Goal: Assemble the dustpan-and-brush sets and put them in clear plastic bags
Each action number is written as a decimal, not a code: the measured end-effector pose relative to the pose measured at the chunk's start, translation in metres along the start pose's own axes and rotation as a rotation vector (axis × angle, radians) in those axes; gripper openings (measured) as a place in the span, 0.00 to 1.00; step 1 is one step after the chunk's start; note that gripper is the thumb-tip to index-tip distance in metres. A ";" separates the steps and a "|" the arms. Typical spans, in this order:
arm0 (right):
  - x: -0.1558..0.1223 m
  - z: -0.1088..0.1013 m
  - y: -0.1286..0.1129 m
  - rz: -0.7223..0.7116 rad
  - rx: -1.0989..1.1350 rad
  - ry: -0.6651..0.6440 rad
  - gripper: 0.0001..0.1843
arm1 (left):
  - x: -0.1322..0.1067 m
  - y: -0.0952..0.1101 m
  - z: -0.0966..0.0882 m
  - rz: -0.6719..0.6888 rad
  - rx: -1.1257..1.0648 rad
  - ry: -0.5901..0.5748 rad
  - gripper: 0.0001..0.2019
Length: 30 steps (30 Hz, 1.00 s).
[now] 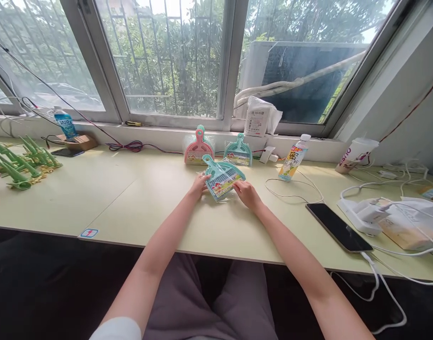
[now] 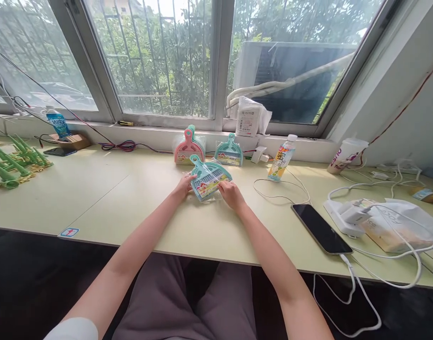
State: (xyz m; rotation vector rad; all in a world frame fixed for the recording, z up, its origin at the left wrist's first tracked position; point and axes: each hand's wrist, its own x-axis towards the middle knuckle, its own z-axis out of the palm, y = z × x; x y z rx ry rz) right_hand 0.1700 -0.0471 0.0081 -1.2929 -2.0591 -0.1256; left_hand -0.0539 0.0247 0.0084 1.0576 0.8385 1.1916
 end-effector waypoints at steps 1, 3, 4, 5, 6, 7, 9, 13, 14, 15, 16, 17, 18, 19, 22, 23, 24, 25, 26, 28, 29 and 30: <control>0.000 0.002 0.000 0.047 0.040 -0.002 0.20 | 0.000 0.001 0.000 0.003 -0.005 0.010 0.20; 0.001 0.006 0.002 0.165 0.153 0.009 0.26 | 0.000 0.002 -0.001 0.005 -0.019 0.037 0.19; 0.000 0.007 0.004 0.224 0.228 0.018 0.29 | -0.001 0.003 -0.001 0.001 -0.027 0.047 0.19; 0.000 0.008 0.007 0.281 0.310 0.025 0.31 | -0.002 0.004 -0.002 -0.004 -0.034 0.049 0.18; 0.000 0.008 0.009 0.338 0.395 0.033 0.32 | -0.002 0.005 -0.002 -0.008 -0.037 0.040 0.19; 0.001 0.007 0.012 0.395 0.478 0.043 0.33 | -0.003 0.005 -0.003 -0.007 -0.036 0.021 0.19; 0.001 0.006 0.015 0.500 0.623 0.063 0.33 | -0.005 0.007 -0.003 0.004 -0.032 -0.033 0.21; 0.003 0.007 0.017 0.631 0.885 0.109 0.30 | -0.009 0.008 -0.001 0.025 -0.052 -0.106 0.24; 0.004 0.008 0.017 0.654 0.944 0.125 0.30 | -0.010 0.009 -0.001 0.022 -0.050 -0.128 0.26; 0.004 0.009 0.016 0.673 0.988 0.143 0.31 | -0.011 0.010 0.000 0.015 -0.040 -0.160 0.27; 0.004 0.010 0.017 0.689 1.012 0.164 0.31 | -0.012 0.011 -0.001 0.004 -0.021 -0.204 0.28; 0.004 0.010 0.017 0.700 1.019 0.187 0.31 | -0.013 0.012 -0.001 -0.011 0.005 -0.260 0.28; 0.004 0.010 0.018 0.706 1.020 0.212 0.31 | -0.014 0.014 -0.002 -0.029 0.035 -0.321 0.28; 0.004 0.010 0.019 0.708 1.026 0.239 0.30 | -0.016 0.015 -0.002 -0.046 0.063 -0.380 0.28; 0.004 0.008 0.021 0.720 1.124 0.304 0.27 | -0.017 0.018 -0.004 -0.060 0.106 -0.504 0.27; 0.004 0.007 0.021 0.736 1.164 0.311 0.26 | -0.017 0.018 -0.005 -0.053 0.107 -0.516 0.26; 0.003 0.006 0.021 0.754 1.197 0.311 0.25 | -0.016 0.018 -0.006 -0.046 0.105 -0.513 0.25; 0.003 0.005 0.021 0.772 1.219 0.308 0.24 | -0.015 0.017 -0.007 -0.045 0.104 -0.499 0.25; 0.004 0.004 0.021 0.785 1.233 0.304 0.23 | -0.014 0.017 -0.008 -0.052 0.105 -0.478 0.24; 0.004 0.001 0.020 0.786 1.257 0.298 0.22 | -0.010 0.015 -0.011 -0.073 0.106 -0.413 0.23; 0.005 -0.001 0.019 0.776 1.270 0.294 0.21 | -0.008 0.014 -0.012 -0.083 0.103 -0.370 0.22; 0.005 -0.002 0.018 0.764 1.281 0.287 0.21 | -0.006 0.013 -0.013 -0.087 0.096 -0.320 0.21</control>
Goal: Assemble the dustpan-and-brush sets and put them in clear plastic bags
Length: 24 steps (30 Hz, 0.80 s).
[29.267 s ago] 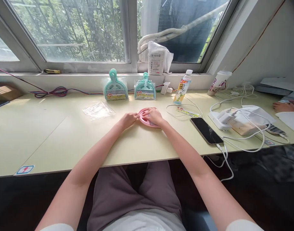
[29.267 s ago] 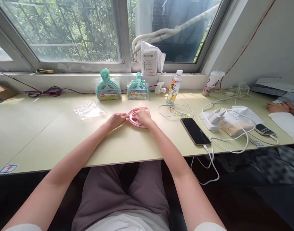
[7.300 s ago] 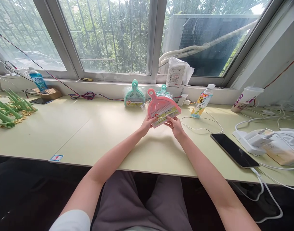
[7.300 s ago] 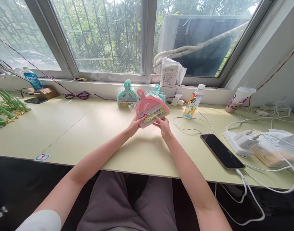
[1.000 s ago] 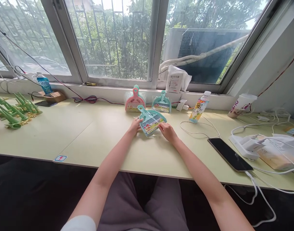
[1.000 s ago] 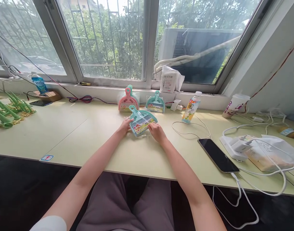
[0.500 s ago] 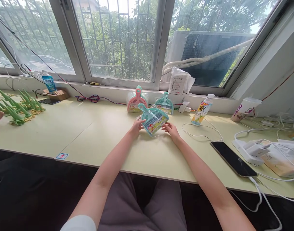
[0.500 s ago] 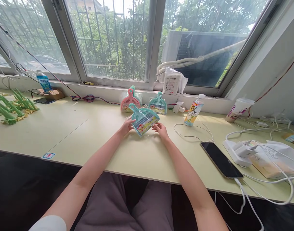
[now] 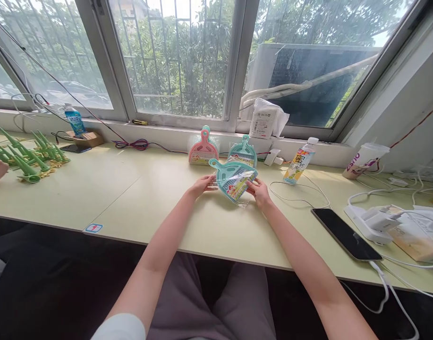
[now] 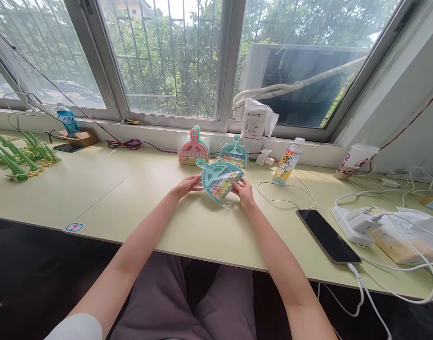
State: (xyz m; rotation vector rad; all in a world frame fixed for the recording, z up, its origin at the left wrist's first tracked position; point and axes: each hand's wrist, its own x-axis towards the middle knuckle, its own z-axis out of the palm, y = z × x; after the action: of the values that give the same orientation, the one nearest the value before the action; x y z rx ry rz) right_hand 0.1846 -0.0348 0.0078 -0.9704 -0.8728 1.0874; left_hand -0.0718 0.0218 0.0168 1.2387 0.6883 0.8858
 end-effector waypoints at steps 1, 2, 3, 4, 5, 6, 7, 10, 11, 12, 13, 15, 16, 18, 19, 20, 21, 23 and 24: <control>0.000 0.001 -0.002 -0.002 0.001 -0.016 0.20 | 0.002 -0.001 -0.002 0.001 -0.013 0.053 0.20; -0.001 0.002 -0.003 -0.003 -0.002 -0.033 0.20 | 0.003 -0.001 -0.004 0.007 -0.027 0.103 0.19; -0.001 0.003 -0.004 -0.003 -0.010 -0.048 0.20 | 0.004 -0.001 -0.006 0.017 -0.042 0.148 0.17; -0.002 0.004 -0.005 -0.002 -0.020 -0.059 0.20 | 0.005 0.000 -0.009 0.030 -0.059 0.190 0.16; -0.003 0.004 -0.006 0.000 -0.028 -0.066 0.20 | 0.005 0.000 -0.012 0.045 -0.077 0.237 0.15; -0.003 0.005 -0.006 0.000 -0.035 -0.066 0.20 | 0.005 0.002 -0.017 0.064 -0.096 0.293 0.13; -0.003 0.004 -0.007 -0.001 -0.037 -0.061 0.20 | 0.004 0.003 -0.022 0.085 -0.113 0.357 0.11; -0.001 -0.002 -0.007 -0.012 -0.031 -0.018 0.18 | 0.000 0.011 -0.041 0.135 -0.129 0.671 0.12; 0.001 -0.005 -0.006 -0.017 -0.024 0.007 0.18 | -0.001 0.013 -0.048 0.136 -0.120 0.798 0.14; 0.002 -0.008 -0.006 -0.020 -0.013 0.034 0.17 | -0.002 0.015 -0.054 0.132 -0.109 0.891 0.17; 0.004 -0.011 -0.005 -0.023 0.001 0.061 0.16 | -0.003 0.017 -0.060 0.120 -0.097 0.976 0.19; 0.006 -0.015 -0.004 -0.029 0.028 0.112 0.16 | -0.006 0.019 -0.067 0.089 -0.065 1.095 0.20; 0.007 -0.017 -0.003 -0.033 0.038 0.132 0.16 | -0.007 0.019 -0.069 0.073 -0.043 1.150 0.19; 0.007 -0.018 -0.001 -0.041 0.045 0.169 0.15 | -0.011 0.019 -0.071 0.047 0.017 1.258 0.17; 0.007 -0.018 -0.001 -0.045 0.045 0.185 0.15 | -0.013 0.019 -0.071 0.040 0.051 1.309 0.16; 0.007 -0.017 0.000 -0.046 0.043 0.197 0.15 | -0.016 0.020 -0.070 0.037 0.081 1.357 0.17; 0.007 -0.017 0.001 -0.046 0.041 0.205 0.15 | -0.018 0.021 -0.069 0.041 0.117 1.408 0.18; 0.007 -0.017 0.001 -0.047 0.037 0.204 0.16 | -0.021 0.025 -0.065 0.091 0.235 1.526 0.22; 0.007 -0.016 0.001 -0.048 0.037 0.199 0.16 | -0.021 0.028 -0.061 0.146 0.317 1.568 0.23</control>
State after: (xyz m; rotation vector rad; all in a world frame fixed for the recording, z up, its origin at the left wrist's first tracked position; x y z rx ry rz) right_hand 0.2008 -0.0313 0.0016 -1.0029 -0.7075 0.9455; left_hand -0.1392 0.0367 0.0306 0.6358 2.0228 1.8982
